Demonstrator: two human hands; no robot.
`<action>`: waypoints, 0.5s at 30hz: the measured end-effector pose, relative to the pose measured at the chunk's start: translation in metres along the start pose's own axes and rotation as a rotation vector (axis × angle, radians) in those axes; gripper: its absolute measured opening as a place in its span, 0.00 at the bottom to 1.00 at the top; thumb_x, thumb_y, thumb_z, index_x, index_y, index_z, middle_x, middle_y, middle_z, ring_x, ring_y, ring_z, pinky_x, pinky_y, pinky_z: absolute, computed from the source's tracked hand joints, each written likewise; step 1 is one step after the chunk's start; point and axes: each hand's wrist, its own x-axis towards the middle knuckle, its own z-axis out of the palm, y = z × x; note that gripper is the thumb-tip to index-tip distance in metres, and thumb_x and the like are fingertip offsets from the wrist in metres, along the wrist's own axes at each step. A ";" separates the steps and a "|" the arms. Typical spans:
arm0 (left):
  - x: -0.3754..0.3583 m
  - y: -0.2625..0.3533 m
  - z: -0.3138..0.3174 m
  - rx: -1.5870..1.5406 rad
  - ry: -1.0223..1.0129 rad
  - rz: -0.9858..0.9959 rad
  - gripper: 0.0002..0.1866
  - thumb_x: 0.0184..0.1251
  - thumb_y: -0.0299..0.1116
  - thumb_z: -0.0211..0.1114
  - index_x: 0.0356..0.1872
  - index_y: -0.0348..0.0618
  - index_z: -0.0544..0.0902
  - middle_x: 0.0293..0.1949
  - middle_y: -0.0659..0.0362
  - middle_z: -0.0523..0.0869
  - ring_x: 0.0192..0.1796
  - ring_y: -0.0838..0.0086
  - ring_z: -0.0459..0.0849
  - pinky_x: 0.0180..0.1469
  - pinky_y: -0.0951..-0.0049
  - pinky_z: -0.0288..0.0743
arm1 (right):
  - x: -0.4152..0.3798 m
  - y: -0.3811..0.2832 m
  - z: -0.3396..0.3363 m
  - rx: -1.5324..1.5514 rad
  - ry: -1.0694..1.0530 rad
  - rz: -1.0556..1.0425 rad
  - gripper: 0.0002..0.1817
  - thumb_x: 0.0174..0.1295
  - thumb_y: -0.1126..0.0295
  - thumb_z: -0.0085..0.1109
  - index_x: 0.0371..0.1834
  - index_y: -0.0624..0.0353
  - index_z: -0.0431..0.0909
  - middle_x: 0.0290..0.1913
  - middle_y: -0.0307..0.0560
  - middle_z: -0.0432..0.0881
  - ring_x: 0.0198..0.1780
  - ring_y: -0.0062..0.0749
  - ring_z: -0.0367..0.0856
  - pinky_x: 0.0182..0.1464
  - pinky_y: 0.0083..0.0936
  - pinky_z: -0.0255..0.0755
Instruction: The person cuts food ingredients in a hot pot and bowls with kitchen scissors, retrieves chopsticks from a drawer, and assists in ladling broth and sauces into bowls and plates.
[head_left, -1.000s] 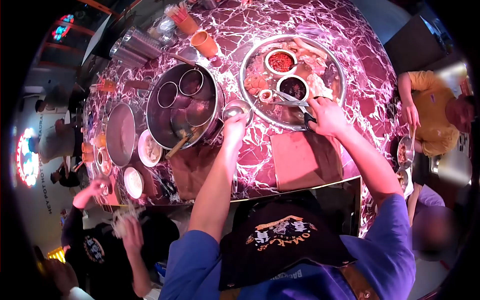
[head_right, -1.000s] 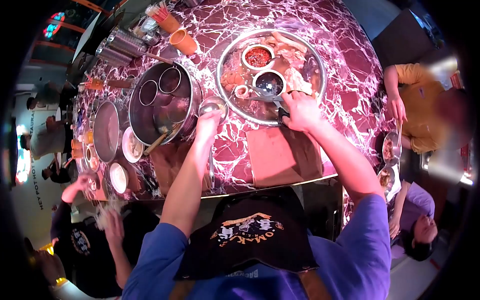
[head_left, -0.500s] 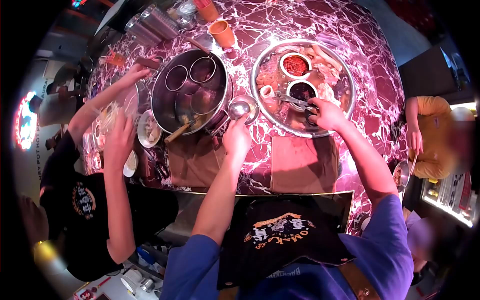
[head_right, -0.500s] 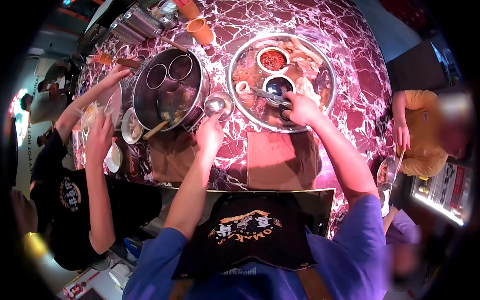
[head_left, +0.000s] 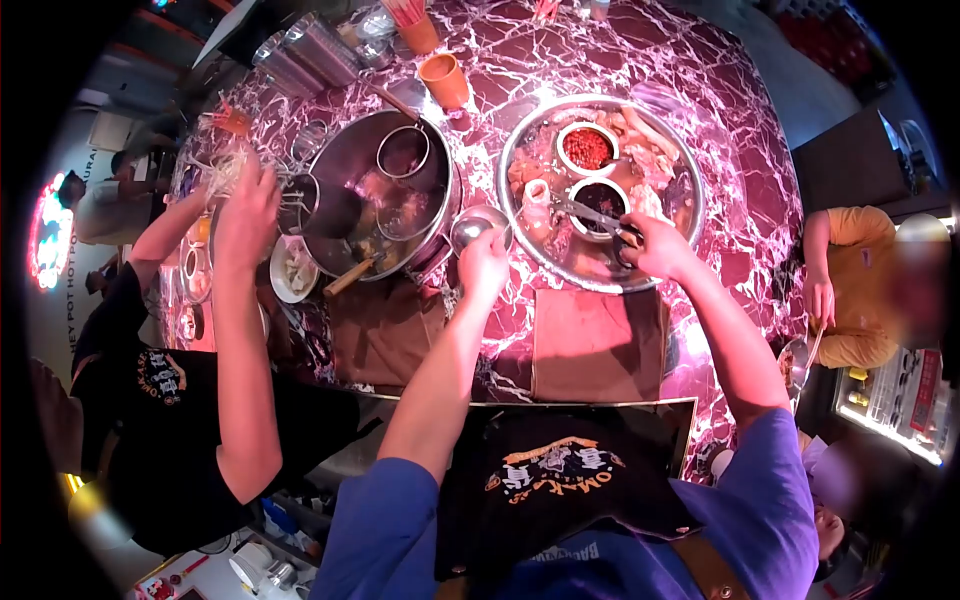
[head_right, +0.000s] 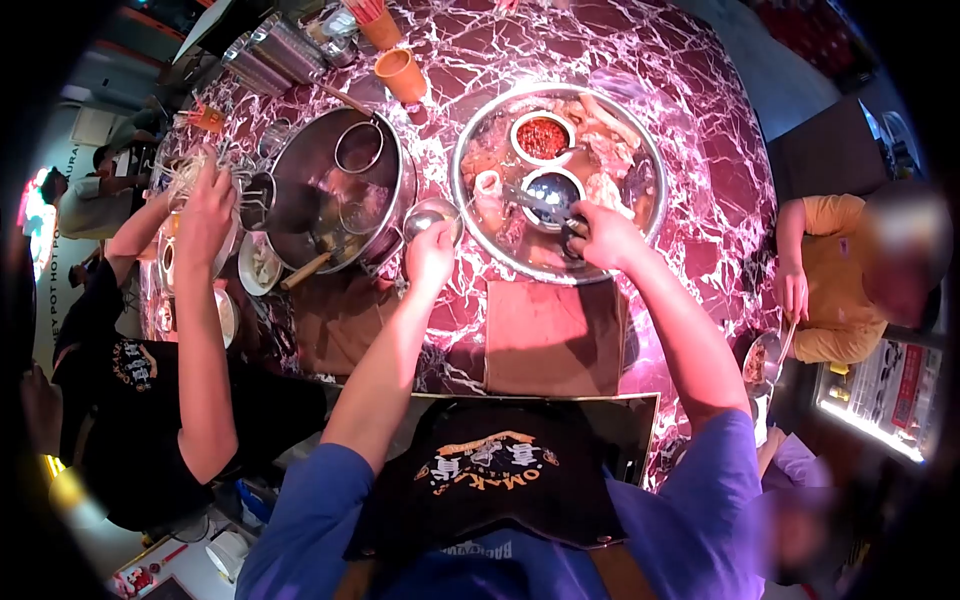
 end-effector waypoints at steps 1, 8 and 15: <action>-0.002 -0.004 0.000 -0.026 -0.009 -0.016 0.13 0.68 0.35 0.61 0.48 0.42 0.86 0.41 0.46 0.88 0.46 0.55 0.87 0.49 0.63 0.78 | -0.004 0.000 -0.003 -0.030 -0.010 0.028 0.29 0.52 0.62 0.67 0.58 0.57 0.73 0.48 0.61 0.83 0.53 0.55 0.81 0.56 0.42 0.74; -0.006 -0.018 -0.003 -0.099 0.041 0.006 0.13 0.65 0.32 0.59 0.47 0.44 0.86 0.42 0.47 0.88 0.47 0.51 0.86 0.50 0.58 0.78 | -0.012 -0.021 -0.016 -0.091 -0.023 0.047 0.29 0.53 0.60 0.66 0.59 0.55 0.72 0.50 0.60 0.83 0.54 0.54 0.80 0.57 0.43 0.73; -0.006 -0.008 -0.004 -0.100 -0.023 -0.084 0.13 0.68 0.30 0.59 0.49 0.37 0.85 0.42 0.45 0.88 0.46 0.57 0.88 0.51 0.66 0.78 | 0.005 -0.035 0.001 -0.142 -0.048 0.060 0.29 0.53 0.58 0.66 0.58 0.56 0.71 0.48 0.60 0.82 0.52 0.56 0.81 0.56 0.45 0.74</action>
